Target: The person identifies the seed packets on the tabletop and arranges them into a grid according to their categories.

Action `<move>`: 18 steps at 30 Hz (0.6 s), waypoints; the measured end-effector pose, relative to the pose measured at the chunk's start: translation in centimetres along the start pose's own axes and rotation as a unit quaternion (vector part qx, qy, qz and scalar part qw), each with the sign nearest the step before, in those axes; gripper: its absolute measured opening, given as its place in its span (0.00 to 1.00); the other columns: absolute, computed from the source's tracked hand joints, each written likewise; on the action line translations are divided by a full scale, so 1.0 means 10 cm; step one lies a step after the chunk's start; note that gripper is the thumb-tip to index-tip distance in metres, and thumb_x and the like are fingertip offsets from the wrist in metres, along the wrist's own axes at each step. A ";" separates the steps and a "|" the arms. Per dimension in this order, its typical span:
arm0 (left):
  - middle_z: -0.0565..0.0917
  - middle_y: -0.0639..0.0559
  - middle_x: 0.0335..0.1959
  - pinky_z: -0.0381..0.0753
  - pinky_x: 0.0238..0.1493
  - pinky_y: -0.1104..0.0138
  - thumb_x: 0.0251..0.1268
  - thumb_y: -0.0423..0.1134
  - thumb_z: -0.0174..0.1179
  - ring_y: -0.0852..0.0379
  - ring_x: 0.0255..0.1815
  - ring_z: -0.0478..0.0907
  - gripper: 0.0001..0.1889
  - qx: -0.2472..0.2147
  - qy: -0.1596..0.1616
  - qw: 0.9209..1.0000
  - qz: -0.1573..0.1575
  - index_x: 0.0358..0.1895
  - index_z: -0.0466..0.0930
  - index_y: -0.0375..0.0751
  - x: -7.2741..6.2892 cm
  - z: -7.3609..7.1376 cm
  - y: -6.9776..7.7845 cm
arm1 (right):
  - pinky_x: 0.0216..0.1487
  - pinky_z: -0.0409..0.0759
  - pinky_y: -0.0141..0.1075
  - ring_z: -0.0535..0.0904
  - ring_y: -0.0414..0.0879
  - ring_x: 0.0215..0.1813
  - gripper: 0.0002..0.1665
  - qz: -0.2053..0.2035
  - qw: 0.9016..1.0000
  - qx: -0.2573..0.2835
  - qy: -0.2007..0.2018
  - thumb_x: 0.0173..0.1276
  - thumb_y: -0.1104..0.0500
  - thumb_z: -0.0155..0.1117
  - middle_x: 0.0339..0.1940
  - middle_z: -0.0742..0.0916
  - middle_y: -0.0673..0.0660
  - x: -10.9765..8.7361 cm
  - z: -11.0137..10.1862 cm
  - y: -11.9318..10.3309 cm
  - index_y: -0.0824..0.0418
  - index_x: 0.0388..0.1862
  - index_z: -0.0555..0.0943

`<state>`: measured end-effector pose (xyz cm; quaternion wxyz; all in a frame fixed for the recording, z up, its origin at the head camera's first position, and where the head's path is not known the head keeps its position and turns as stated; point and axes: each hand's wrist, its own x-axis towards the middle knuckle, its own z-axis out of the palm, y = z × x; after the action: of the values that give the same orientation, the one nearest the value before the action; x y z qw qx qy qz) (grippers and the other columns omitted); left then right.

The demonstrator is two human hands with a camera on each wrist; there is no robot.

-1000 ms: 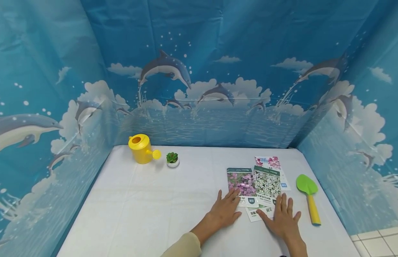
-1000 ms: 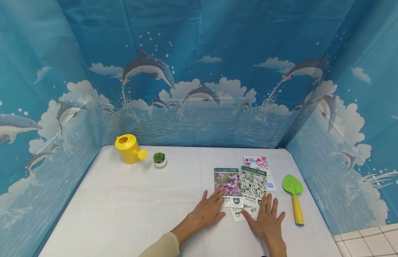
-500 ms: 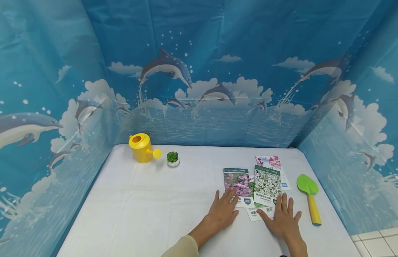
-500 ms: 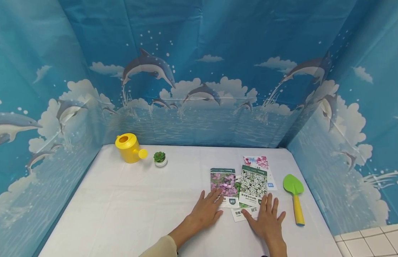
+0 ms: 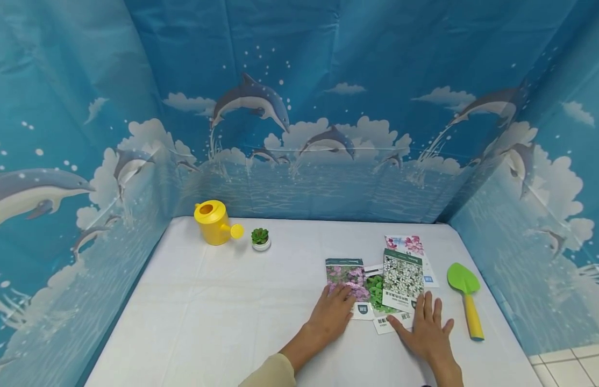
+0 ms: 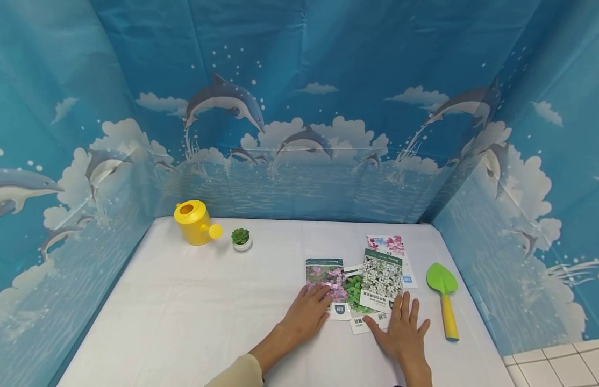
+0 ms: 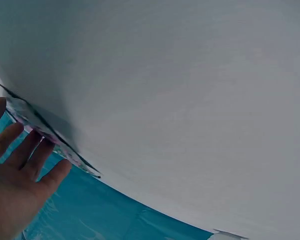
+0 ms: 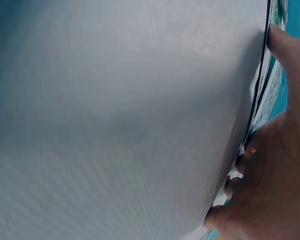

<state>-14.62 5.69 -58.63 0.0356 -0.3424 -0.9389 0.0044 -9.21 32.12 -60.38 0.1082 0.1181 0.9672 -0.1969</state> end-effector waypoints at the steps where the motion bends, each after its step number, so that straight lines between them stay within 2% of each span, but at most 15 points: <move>1: 0.78 0.56 0.75 0.75 0.77 0.56 0.81 0.54 0.61 0.55 0.78 0.72 0.22 0.002 0.010 1.000 -0.001 0.71 0.80 0.55 0.00 0.01 -0.01 | 0.72 0.19 0.81 0.22 0.79 0.84 0.78 0.000 1.000 -0.001 -0.001 0.72 0.22 0.59 0.84 0.34 0.81 0.00 0.00 0.00 0.83 0.83 0.36; 5: 0.80 0.53 0.69 0.78 0.73 0.55 0.77 0.56 0.65 0.53 0.72 0.76 0.22 -0.011 0.040 0.999 -0.003 0.67 0.85 0.54 -0.02 0.04 -0.06 | 0.72 0.18 0.80 0.21 0.78 0.84 0.79 0.005 1.000 -0.002 -0.010 0.72 0.22 0.59 0.84 0.33 0.81 0.00 -0.02 -0.01 0.83 0.83 0.35; 9: 0.76 0.48 0.76 0.75 0.77 0.54 0.78 0.54 0.65 0.48 0.79 0.71 0.20 -0.047 0.045 0.998 -0.001 0.64 0.88 0.51 -0.04 0.07 -0.12 | 0.72 0.18 0.81 0.21 0.78 0.83 0.79 0.006 1.000 -0.005 -0.014 0.72 0.22 0.60 0.84 0.33 0.81 0.00 -0.02 0.00 0.83 0.83 0.35; 13: 0.69 0.46 0.83 0.67 0.83 0.53 0.80 0.51 0.64 0.45 0.86 0.61 0.20 -0.088 0.025 0.996 -0.003 0.66 0.84 0.47 -0.07 0.06 -0.18 | 0.72 0.19 0.81 0.22 0.78 0.84 0.79 0.004 1.000 -0.004 -0.010 0.72 0.22 0.60 0.84 0.34 0.81 0.00 -0.03 0.00 0.83 0.83 0.35; 18: 0.65 0.44 0.85 0.62 0.85 0.53 0.81 0.51 0.63 0.45 0.87 0.58 0.27 -0.141 -0.003 0.990 -0.016 0.75 0.74 0.43 -0.13 0.07 -0.26 | 0.72 0.19 0.82 0.22 0.78 0.84 0.79 0.001 1.000 -0.001 -0.005 0.71 0.22 0.60 0.84 0.35 0.81 -0.01 -0.03 -0.01 0.83 0.83 0.36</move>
<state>-15.31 2.88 -59.34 -0.0156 -0.3291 -0.9354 -0.1281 -9.24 32.10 -60.04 0.1137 0.1176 0.9667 -0.1966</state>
